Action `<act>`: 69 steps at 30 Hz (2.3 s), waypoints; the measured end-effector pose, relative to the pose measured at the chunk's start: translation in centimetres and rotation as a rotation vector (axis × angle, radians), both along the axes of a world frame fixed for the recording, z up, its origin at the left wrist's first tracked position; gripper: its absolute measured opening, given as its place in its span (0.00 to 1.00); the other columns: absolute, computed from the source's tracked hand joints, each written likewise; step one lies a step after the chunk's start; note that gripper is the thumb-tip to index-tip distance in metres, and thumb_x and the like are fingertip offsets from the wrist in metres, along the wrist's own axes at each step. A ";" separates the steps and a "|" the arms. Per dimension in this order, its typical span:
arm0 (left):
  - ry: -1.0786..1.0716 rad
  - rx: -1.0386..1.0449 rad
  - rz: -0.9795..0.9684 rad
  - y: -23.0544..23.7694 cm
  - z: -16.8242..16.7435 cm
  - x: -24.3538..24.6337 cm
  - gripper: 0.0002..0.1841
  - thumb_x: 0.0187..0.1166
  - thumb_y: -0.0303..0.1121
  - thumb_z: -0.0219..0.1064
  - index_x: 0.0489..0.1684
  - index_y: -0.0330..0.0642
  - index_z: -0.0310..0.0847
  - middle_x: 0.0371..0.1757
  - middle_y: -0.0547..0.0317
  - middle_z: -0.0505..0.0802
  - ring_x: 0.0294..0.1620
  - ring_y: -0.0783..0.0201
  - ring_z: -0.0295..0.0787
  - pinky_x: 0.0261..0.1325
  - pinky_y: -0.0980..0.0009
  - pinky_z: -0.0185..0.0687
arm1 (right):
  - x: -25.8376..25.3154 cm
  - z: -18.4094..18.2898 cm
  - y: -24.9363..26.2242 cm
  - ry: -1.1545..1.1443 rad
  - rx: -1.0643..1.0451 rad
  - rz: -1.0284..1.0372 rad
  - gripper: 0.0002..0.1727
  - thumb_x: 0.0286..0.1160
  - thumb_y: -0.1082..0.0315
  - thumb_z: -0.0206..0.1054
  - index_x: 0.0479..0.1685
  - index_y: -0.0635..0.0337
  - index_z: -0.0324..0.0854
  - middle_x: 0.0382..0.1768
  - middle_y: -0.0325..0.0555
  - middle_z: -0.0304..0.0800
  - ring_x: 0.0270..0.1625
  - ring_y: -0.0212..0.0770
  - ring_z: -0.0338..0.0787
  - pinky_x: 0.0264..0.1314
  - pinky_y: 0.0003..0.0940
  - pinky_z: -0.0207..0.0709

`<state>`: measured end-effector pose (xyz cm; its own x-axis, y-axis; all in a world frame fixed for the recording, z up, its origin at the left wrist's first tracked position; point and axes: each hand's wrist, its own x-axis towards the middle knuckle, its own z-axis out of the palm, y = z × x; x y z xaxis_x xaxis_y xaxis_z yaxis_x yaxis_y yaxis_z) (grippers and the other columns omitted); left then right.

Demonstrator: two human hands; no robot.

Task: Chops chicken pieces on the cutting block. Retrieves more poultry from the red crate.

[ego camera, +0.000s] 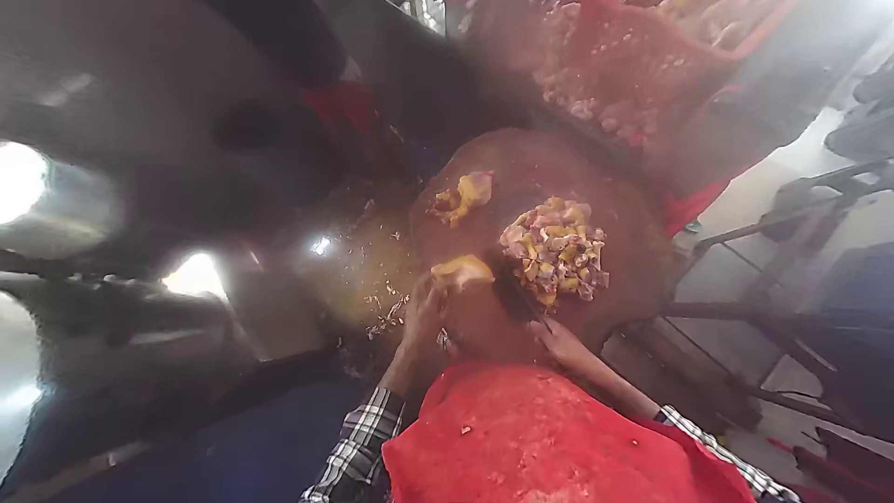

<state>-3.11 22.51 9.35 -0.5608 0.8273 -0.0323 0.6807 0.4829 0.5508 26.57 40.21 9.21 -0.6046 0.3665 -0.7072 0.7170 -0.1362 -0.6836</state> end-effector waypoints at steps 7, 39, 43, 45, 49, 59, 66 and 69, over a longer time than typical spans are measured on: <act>-0.395 -0.017 0.210 0.3 -3.7 1.0 0.34 0.77 0.53 0.71 0.80 0.45 0.72 0.66 0.51 0.88 0.60 0.58 0.89 0.65 0.54 0.88 | -3.9 4.5 2.4 0.140 0.325 0.054 0.36 0.89 0.34 0.42 0.72 0.53 0.76 0.36 0.46 0.84 0.34 0.42 0.85 0.40 0.46 0.84; -0.649 0.088 0.548 -6.8 0.3 3.3 0.21 0.73 0.33 0.70 0.66 0.39 0.79 0.47 0.48 0.93 0.42 0.57 0.93 0.47 0.52 0.90 | -2.4 2.0 1.1 -0.074 0.406 0.263 0.39 0.88 0.31 0.36 0.63 0.54 0.78 0.39 0.52 0.86 0.44 0.51 0.89 0.50 0.58 0.82; -0.636 0.043 0.531 -6.8 0.3 2.5 0.20 0.73 0.34 0.70 0.65 0.42 0.80 0.47 0.50 0.93 0.42 0.57 0.93 0.47 0.51 0.91 | -3.7 5.0 1.3 -0.026 0.328 0.315 0.40 0.87 0.30 0.34 0.58 0.54 0.80 0.38 0.49 0.84 0.41 0.48 0.87 0.48 0.55 0.82; -0.656 0.049 0.531 -6.7 0.3 2.8 0.21 0.74 0.34 0.69 0.66 0.40 0.80 0.48 0.49 0.93 0.43 0.57 0.93 0.49 0.51 0.90 | -4.7 7.7 -0.2 0.185 0.378 0.311 0.42 0.85 0.27 0.34 0.62 0.53 0.80 0.37 0.44 0.85 0.39 0.41 0.87 0.46 0.49 0.84; -0.697 0.129 0.547 -6.9 -0.3 2.8 0.19 0.77 0.33 0.69 0.64 0.37 0.79 0.45 0.49 0.93 0.37 0.58 0.92 0.41 0.55 0.91 | -5.5 6.6 -2.0 0.411 0.510 0.333 0.43 0.84 0.26 0.35 0.59 0.56 0.80 0.35 0.46 0.86 0.39 0.41 0.88 0.43 0.46 0.85; -0.728 0.096 0.624 -7.9 -1.5 3.1 0.20 0.77 0.33 0.68 0.66 0.37 0.78 0.47 0.47 0.93 0.38 0.57 0.93 0.43 0.54 0.92 | -7.2 9.0 -2.5 0.222 0.429 0.432 0.43 0.84 0.26 0.35 0.64 0.53 0.78 0.38 0.46 0.87 0.42 0.44 0.89 0.47 0.51 0.84; -0.693 0.094 0.615 -8.1 -1.9 2.6 0.20 0.76 0.34 0.68 0.65 0.38 0.79 0.49 0.48 0.93 0.41 0.57 0.93 0.45 0.54 0.92 | -6.2 1.3 -2.6 -0.102 0.372 0.468 0.41 0.86 0.29 0.37 0.61 0.55 0.80 0.42 0.55 0.89 0.49 0.56 0.91 0.53 0.65 0.82; -0.686 0.085 0.635 -8.9 -2.0 2.5 0.19 0.77 0.34 0.68 0.65 0.38 0.79 0.49 0.48 0.93 0.41 0.57 0.93 0.45 0.54 0.92 | -7.1 5.1 -3.7 0.018 0.376 0.454 0.38 0.87 0.30 0.37 0.58 0.52 0.80 0.36 0.48 0.86 0.41 0.49 0.89 0.47 0.57 0.83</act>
